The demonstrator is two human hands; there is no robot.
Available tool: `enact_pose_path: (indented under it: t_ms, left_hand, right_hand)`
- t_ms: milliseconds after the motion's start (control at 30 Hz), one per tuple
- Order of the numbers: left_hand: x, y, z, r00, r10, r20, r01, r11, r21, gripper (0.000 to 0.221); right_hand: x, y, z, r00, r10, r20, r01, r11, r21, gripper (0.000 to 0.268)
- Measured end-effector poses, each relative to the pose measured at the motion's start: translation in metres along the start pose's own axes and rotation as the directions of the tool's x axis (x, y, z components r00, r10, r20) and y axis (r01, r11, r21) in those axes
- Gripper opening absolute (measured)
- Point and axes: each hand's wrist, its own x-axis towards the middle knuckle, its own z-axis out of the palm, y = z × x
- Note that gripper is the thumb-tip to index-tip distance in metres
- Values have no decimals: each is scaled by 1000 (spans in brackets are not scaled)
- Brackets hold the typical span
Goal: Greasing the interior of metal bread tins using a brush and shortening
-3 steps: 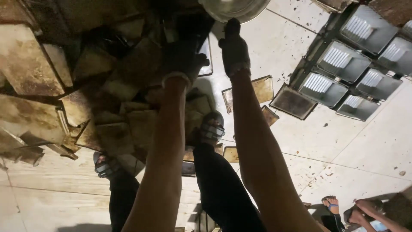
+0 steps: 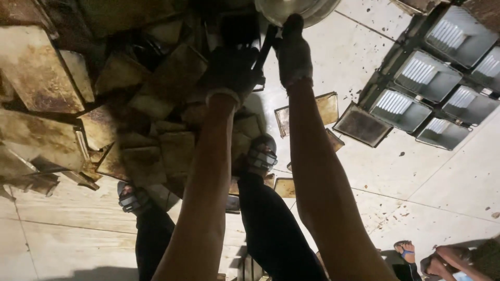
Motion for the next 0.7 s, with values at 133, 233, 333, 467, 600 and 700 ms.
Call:
enact_pose_path:
  t_ms: [133, 233, 333, 467, 600, 700]
  left_hand:
    - [-2, 14, -24, 955, 192, -224, -207, 977, -42, 23]
    - [4, 3, -4, 952, 110, -287, -193, 941, -277, 18]
    - [0, 12, 1, 950, 46, -308, -124, 963, -238, 47]
    - [44, 13, 40, 838, 91, -538, -74, 996, 53, 46]
    - [5, 17, 17, 900, -212, -381, 23, 896, -443, 46]
    - [-25, 33, -7, 915, -359, -184, 153, 730, -666, 50]
  right_hand:
    - [-16, -66, 39, 943, 327, 57, -318, 840, 441, 52]
    - [-21, -68, 46, 935, 313, 166, -351, 757, 551, 69]
    - [-15, -62, 48, 901, -390, 190, 419, 670, -613, 28]
    - [2, -29, 36, 973, 81, 218, -208, 725, 657, 77]
    - [-46, -47, 55, 986, 149, -77, -97, 879, 467, 66]
    - [-79, -31, 53, 992, 60, -114, -83, 975, -208, 53]
